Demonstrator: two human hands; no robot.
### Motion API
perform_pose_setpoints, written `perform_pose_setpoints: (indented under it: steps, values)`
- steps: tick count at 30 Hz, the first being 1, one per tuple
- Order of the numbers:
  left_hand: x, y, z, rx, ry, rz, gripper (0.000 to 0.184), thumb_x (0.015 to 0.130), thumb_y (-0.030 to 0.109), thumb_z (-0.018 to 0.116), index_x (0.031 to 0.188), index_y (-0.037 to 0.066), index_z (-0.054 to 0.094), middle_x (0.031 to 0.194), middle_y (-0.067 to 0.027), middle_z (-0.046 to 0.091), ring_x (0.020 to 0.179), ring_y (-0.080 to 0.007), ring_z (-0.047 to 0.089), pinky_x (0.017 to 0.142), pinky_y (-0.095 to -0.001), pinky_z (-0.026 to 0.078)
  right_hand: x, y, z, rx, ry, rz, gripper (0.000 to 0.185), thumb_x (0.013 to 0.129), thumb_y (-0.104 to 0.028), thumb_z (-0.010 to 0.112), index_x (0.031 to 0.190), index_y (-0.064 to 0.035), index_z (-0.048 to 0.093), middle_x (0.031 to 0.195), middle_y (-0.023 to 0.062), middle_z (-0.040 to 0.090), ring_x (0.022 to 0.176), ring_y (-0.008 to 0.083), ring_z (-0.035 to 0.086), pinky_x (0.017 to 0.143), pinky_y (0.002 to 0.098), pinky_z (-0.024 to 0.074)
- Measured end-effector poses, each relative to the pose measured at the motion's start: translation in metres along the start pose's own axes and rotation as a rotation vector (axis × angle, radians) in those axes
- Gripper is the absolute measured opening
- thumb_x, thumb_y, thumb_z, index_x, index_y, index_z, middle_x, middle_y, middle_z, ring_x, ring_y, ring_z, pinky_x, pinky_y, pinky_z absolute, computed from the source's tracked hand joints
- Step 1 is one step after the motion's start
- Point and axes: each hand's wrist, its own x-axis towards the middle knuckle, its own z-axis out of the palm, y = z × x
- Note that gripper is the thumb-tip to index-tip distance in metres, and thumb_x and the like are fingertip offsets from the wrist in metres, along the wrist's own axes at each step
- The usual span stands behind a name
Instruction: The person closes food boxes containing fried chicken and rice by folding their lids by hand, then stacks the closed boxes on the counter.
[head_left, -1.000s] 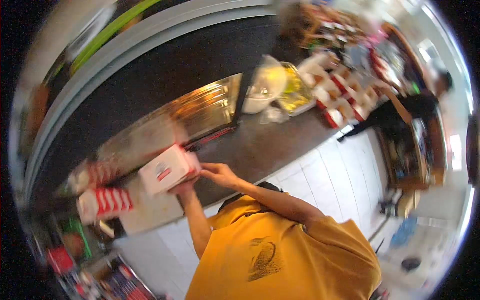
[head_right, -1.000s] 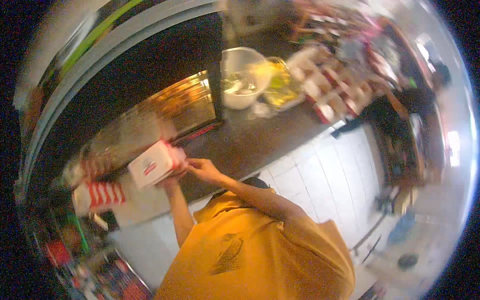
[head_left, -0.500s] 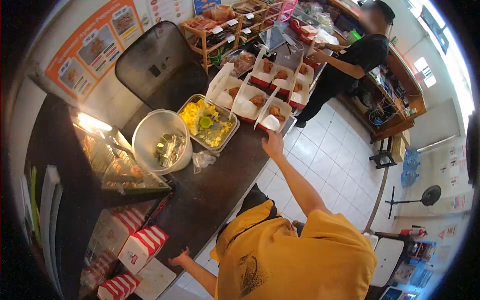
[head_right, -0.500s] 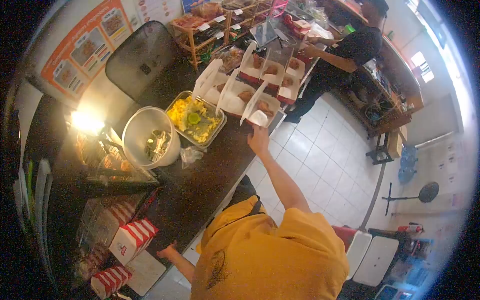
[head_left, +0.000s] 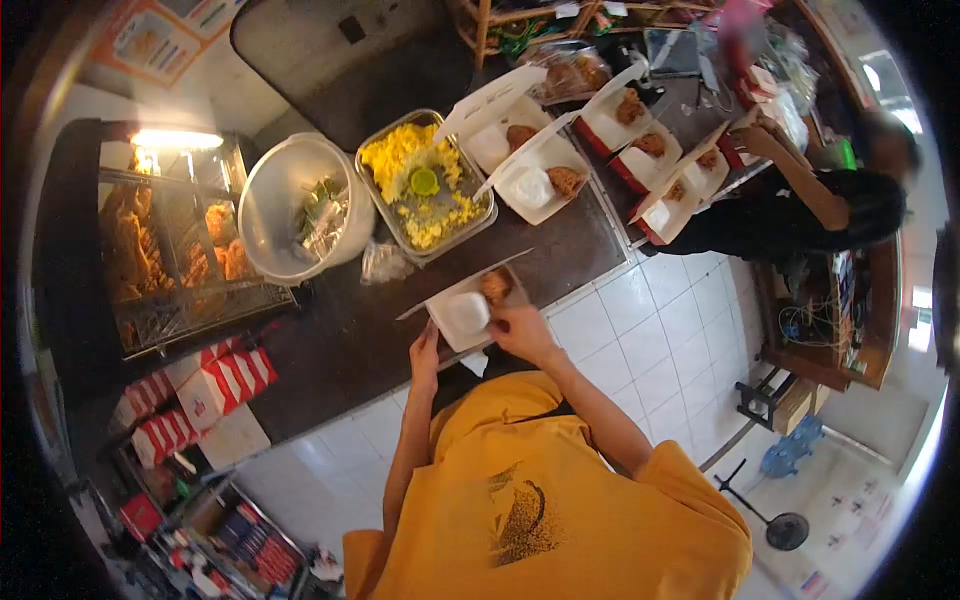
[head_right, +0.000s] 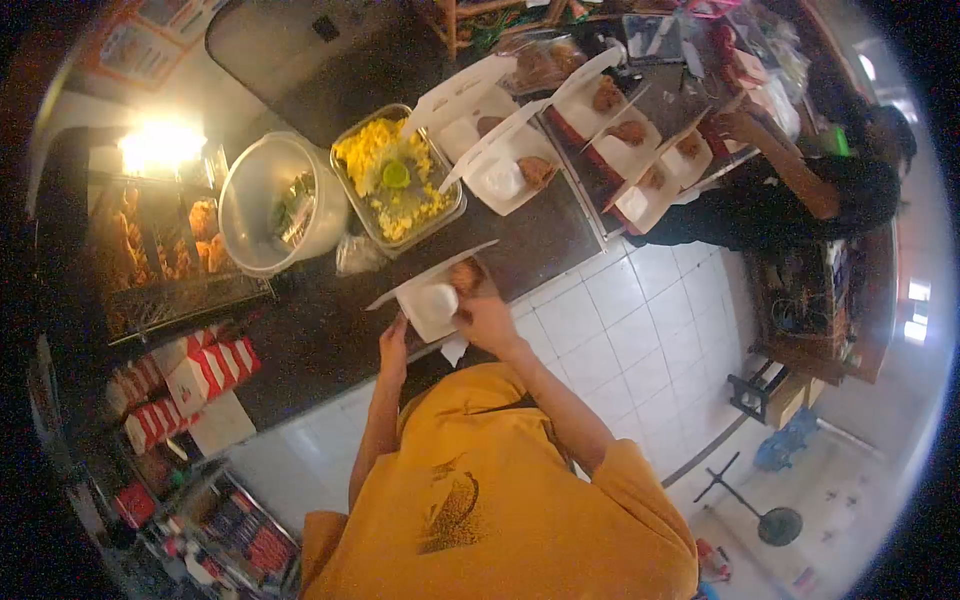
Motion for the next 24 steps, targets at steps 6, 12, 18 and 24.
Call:
perform_pose_setpoints:
  steps: [6, 12, 18, 24]
  values:
    - [0.006, -0.002, -0.010, -0.125, 0.096, 0.077, 0.059, 0.099, 0.027, 0.066, 0.148, 0.002, 0.047, 0.138, -0.0117, 0.059, 0.121, -0.0232, 0.059, 0.099, -0.0411, 0.050, 0.012, 0.071, -0.040, -0.085, 0.097, 0.188, 0.031, 0.076, -0.014, 0.077, 0.105, -0.0051, 0.069, 0.089, 0.0151, 0.072, 0.084, 0.0362, 0.069, 0.073, 0.0416, 0.0550]
    - [-0.016, 0.082, -0.001, 0.635, 0.495, 1.017, 0.045, 0.090, 0.006, 0.071, 0.133, 0.002, 0.057, 0.117, -0.0128, 0.067, 0.101, -0.0261, 0.066, 0.081, -0.0371, 0.054, 0.068, 0.007, -0.091, -0.157, 0.218, -0.339, 0.039, 0.075, -0.005, 0.073, 0.113, -0.0057, 0.065, 0.096, 0.0159, 0.069, 0.104, 0.0365, 0.062, 0.086, 0.0460, 0.0544]
    - [-0.020, 0.069, -0.017, 0.900, 0.283, 0.975, 0.015, 0.086, 0.001, 0.070, 0.100, 0.000, 0.071, 0.091, -0.0185, 0.071, 0.079, -0.0314, 0.071, 0.070, -0.0373, 0.055, 0.060, 0.070, -0.060, -0.220, -0.032, -0.412, 0.037, 0.073, 0.004, 0.064, 0.108, -0.0064, 0.068, 0.096, 0.0127, 0.070, 0.095, 0.0343, 0.066, 0.079, 0.0425, 0.0564]
    - [-0.001, -0.007, 0.012, 0.234, 0.413, 0.696, 0.023, 0.087, -0.001, 0.069, 0.110, 0.000, 0.072, 0.098, -0.0104, 0.074, 0.088, -0.0195, 0.071, 0.080, -0.0306, 0.055, 0.016, 0.086, 0.019, 0.200, 0.251, 0.012, 0.030, 0.075, 0.003, 0.064, 0.104, -0.0031, 0.068, 0.094, 0.0182, 0.072, 0.087, 0.0372, 0.071, 0.078, 0.0416, 0.0563]
